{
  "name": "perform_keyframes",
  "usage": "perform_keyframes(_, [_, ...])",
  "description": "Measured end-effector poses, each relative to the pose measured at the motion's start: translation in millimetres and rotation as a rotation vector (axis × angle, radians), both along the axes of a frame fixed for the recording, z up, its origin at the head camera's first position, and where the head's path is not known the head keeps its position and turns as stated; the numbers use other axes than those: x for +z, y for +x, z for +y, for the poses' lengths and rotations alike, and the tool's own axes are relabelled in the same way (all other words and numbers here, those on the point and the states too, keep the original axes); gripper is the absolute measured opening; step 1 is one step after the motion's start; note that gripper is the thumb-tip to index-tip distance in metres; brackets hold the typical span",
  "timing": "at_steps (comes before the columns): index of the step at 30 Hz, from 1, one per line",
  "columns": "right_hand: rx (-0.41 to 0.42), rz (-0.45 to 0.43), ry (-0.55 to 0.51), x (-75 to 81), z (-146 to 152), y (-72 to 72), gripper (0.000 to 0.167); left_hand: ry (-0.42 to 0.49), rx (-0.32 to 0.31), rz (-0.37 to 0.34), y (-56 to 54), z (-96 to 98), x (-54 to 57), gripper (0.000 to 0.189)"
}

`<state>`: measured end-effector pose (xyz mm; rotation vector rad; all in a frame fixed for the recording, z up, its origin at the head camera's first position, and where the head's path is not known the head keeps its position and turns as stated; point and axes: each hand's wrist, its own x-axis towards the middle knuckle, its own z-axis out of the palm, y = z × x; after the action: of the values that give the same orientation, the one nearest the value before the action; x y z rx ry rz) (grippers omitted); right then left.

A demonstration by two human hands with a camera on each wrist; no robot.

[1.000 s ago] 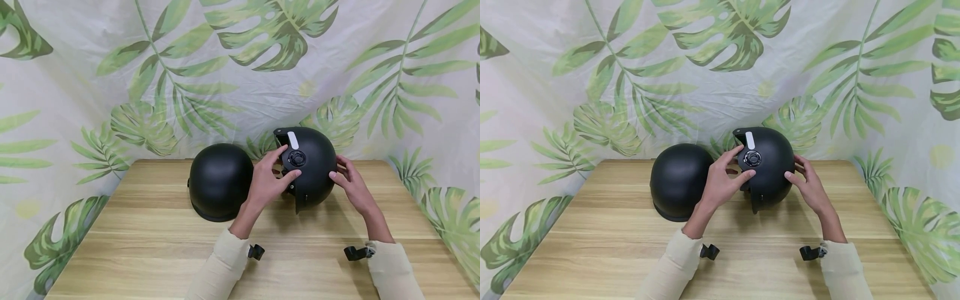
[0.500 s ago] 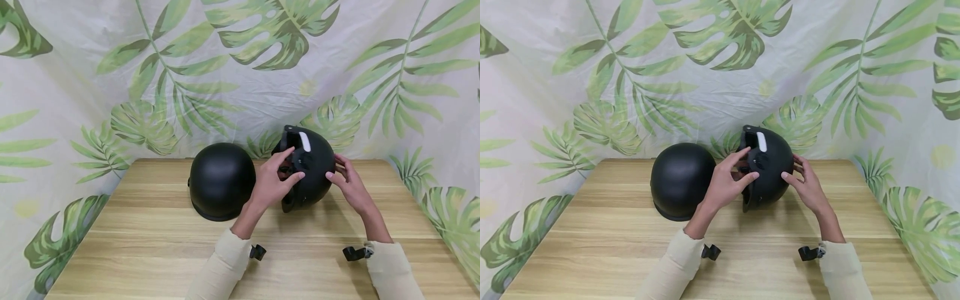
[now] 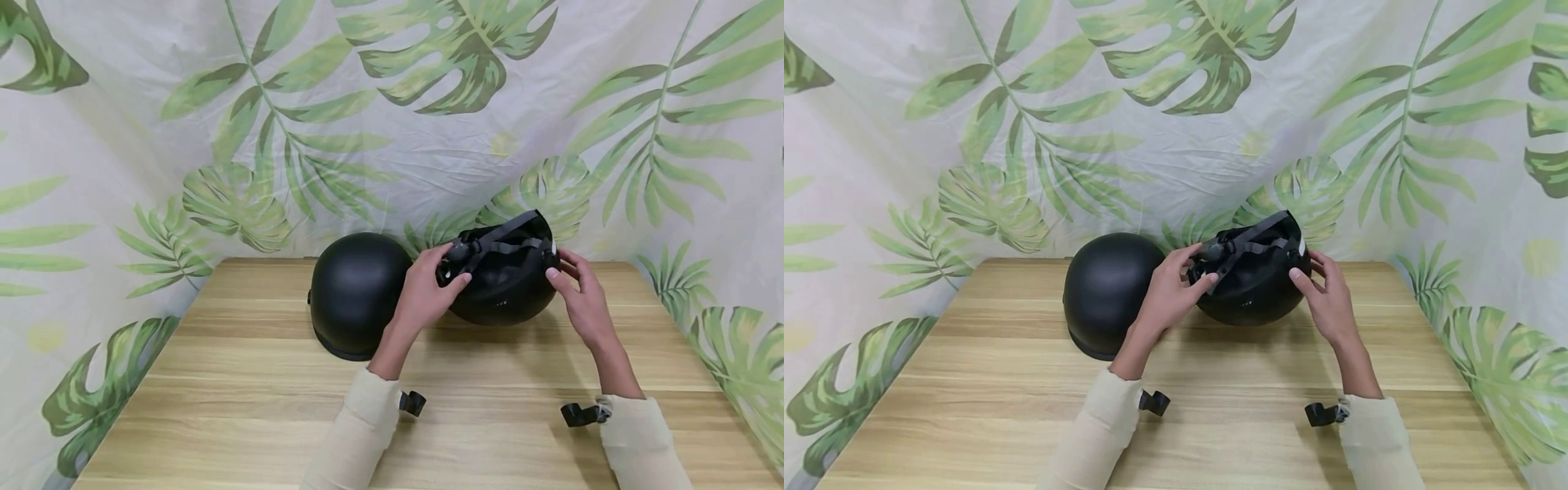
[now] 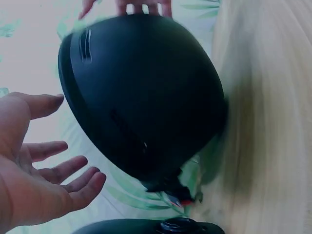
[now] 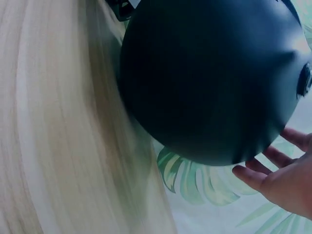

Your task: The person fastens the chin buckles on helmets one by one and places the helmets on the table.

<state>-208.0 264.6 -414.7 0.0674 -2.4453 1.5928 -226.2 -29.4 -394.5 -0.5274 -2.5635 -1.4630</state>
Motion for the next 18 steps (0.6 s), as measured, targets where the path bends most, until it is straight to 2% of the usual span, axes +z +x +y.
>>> perform_keyframes(6, [-0.038, -0.016, 0.002, 6.3, 4.1, 3.7, 0.065, -0.057, 0.025, -0.076, -6.0, 1.1, -7.6, 0.071])
perform_keyframes(11, [0.007, 0.017, -0.055, 5.5, 11.0, 3.3, 0.061, -0.06, 0.028, -0.137, -8.3, 2.1, -13.3, 0.075])
perform_keyframes(12, [0.02, 0.023, -0.077, 4.7, 12.7, 2.5, 0.06, -0.066, 0.027, -0.136, -13.9, 1.8, -22.0, 0.078])
perform_keyframes(13, [0.031, 0.026, -0.098, 3.8, 14.7, 1.7, 0.06, -0.07, 0.027, -0.154, -14.2, 2.0, -23.5, 0.078])
perform_keyframes(18, [0.052, -0.022, -0.139, -0.1, 26.7, -3.0, 0.059, -0.066, 0.02, -0.201, -17.6, 4.3, -30.4, 0.075])
